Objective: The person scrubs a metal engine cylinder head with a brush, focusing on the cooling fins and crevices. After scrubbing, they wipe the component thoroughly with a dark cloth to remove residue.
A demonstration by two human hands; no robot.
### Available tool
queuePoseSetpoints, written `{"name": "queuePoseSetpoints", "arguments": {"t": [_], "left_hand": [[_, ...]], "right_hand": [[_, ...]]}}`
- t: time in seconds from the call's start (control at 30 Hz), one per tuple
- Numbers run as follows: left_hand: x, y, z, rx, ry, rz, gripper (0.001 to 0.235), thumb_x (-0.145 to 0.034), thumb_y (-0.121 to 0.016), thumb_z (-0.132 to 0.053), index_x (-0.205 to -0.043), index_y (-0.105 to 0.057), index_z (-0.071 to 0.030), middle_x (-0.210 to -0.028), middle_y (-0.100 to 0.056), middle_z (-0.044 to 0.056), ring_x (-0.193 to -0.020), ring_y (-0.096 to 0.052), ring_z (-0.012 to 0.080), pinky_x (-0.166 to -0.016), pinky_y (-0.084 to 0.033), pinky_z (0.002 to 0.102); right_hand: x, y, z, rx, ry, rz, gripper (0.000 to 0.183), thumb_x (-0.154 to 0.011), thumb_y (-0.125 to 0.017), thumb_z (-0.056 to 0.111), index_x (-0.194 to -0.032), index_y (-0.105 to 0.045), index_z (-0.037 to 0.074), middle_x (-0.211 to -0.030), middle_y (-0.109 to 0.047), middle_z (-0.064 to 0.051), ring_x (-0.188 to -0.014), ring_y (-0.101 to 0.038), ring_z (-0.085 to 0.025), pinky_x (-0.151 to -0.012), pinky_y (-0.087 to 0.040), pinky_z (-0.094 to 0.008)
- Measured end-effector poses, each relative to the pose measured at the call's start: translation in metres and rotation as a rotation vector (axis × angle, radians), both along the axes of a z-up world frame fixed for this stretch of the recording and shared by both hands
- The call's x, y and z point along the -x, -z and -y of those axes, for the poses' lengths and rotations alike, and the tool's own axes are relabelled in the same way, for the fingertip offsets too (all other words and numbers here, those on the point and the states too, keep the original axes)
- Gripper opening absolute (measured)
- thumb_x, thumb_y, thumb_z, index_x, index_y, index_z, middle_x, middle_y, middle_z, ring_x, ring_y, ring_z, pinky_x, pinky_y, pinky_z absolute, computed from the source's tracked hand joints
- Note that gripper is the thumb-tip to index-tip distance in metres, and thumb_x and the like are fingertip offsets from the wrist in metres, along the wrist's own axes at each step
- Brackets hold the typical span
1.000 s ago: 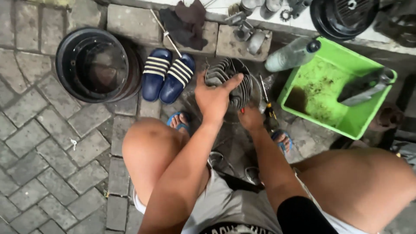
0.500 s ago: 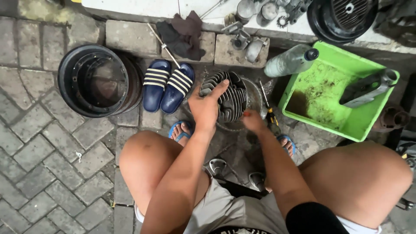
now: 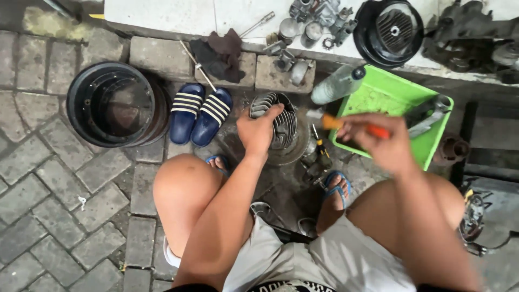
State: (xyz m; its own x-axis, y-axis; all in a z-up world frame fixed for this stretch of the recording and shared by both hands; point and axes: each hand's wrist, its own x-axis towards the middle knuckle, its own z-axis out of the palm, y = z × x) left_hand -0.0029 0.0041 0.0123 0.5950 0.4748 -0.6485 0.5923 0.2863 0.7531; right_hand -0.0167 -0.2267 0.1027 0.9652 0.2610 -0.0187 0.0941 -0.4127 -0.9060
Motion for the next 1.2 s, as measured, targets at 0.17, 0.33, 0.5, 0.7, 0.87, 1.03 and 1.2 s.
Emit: {"name": "queuePoseSetpoints", "arguments": {"t": [0.17, 0.33, 0.5, 0.7, 0.87, 1.03, 1.2], "left_hand": [[0.006, -0.002, 0.008, -0.043, 0.036, 0.002, 0.051, -0.055, -0.096, -0.036, -0.096, -0.075, -0.011, -0.088, -0.074, 0.007, -0.098, -0.074, 0.0246, -0.083, -0.057, 0.039], [0.008, -0.009, 0.013, -0.045, 0.02, 0.098, 0.047, -0.065, -0.092, -0.031, -0.101, -0.075, -0.006, -0.092, -0.073, 0.012, -0.099, -0.072, 0.0284, -0.086, -0.056, 0.043], [0.006, 0.003, 0.013, -0.103, 0.013, 0.121, 0.044, -0.059, -0.092, -0.03, -0.096, -0.077, -0.01, -0.088, -0.074, 0.011, -0.096, -0.074, 0.0262, -0.082, -0.056, 0.041], [0.009, 0.006, 0.013, -0.166, 0.026, 0.215, 0.053, -0.059, -0.093, -0.026, -0.104, -0.077, -0.005, -0.089, -0.076, 0.015, -0.093, -0.074, 0.0261, -0.079, -0.058, 0.042], [0.014, -0.005, 0.007, -0.218, 0.054, 0.181, 0.062, -0.06, -0.091, -0.028, -0.115, -0.074, -0.007, -0.098, -0.077, 0.016, -0.102, -0.074, 0.0312, -0.084, -0.059, 0.046], [0.006, 0.003, 0.006, -0.238, 0.008, 0.137, 0.061, -0.056, -0.092, -0.035, -0.111, -0.077, -0.015, -0.1, -0.077, 0.012, -0.106, -0.073, 0.0335, -0.09, -0.058, 0.047], [0.007, -0.005, 0.011, -0.068, -0.084, 0.244, 0.034, -0.067, -0.084, -0.021, -0.099, -0.08, -0.011, -0.084, -0.075, 0.011, -0.095, -0.074, 0.0279, -0.081, -0.057, 0.046]], "right_hand": [[0.025, -0.018, -0.018, 0.149, -0.201, 0.339, 0.019, -0.086, -0.078, 0.012, -0.105, -0.082, 0.01, -0.089, -0.077, -0.011, -0.077, -0.074, -0.03, -0.073, -0.059, -0.042], [0.02, -0.009, -0.029, 0.103, -0.309, 0.398, 0.014, -0.086, -0.076, 0.008, -0.098, -0.081, 0.006, -0.082, -0.075, -0.017, -0.067, -0.071, -0.034, -0.06, -0.057, -0.043], [0.034, 0.008, -0.054, -0.02, -0.132, 0.24, 0.015, -0.091, -0.073, 0.007, -0.105, -0.079, 0.01, -0.073, -0.078, -0.007, -0.061, -0.072, -0.022, -0.057, -0.054, -0.033], [0.027, 0.011, -0.053, -0.099, -0.238, 0.254, 0.013, -0.084, -0.078, 0.009, -0.097, -0.079, 0.009, -0.074, -0.077, -0.008, -0.065, -0.075, -0.028, -0.061, -0.058, -0.037], [0.038, 0.017, -0.069, 0.158, -0.314, 0.401, 0.009, -0.092, -0.071, 0.015, -0.096, -0.076, 0.009, -0.074, -0.071, -0.012, -0.066, -0.071, -0.035, -0.06, -0.058, -0.043], [0.042, 0.009, -0.069, 0.324, -0.279, 0.459, 0.013, -0.089, -0.072, 0.02, -0.095, -0.073, 0.008, -0.074, -0.071, -0.014, -0.067, -0.071, -0.039, -0.061, -0.059, -0.047], [0.032, 0.014, -0.041, 0.32, -0.058, 0.389, 0.014, -0.087, -0.072, 0.02, -0.098, -0.079, 0.014, -0.064, -0.069, -0.008, -0.058, -0.068, -0.032, -0.057, -0.055, -0.041]]}}
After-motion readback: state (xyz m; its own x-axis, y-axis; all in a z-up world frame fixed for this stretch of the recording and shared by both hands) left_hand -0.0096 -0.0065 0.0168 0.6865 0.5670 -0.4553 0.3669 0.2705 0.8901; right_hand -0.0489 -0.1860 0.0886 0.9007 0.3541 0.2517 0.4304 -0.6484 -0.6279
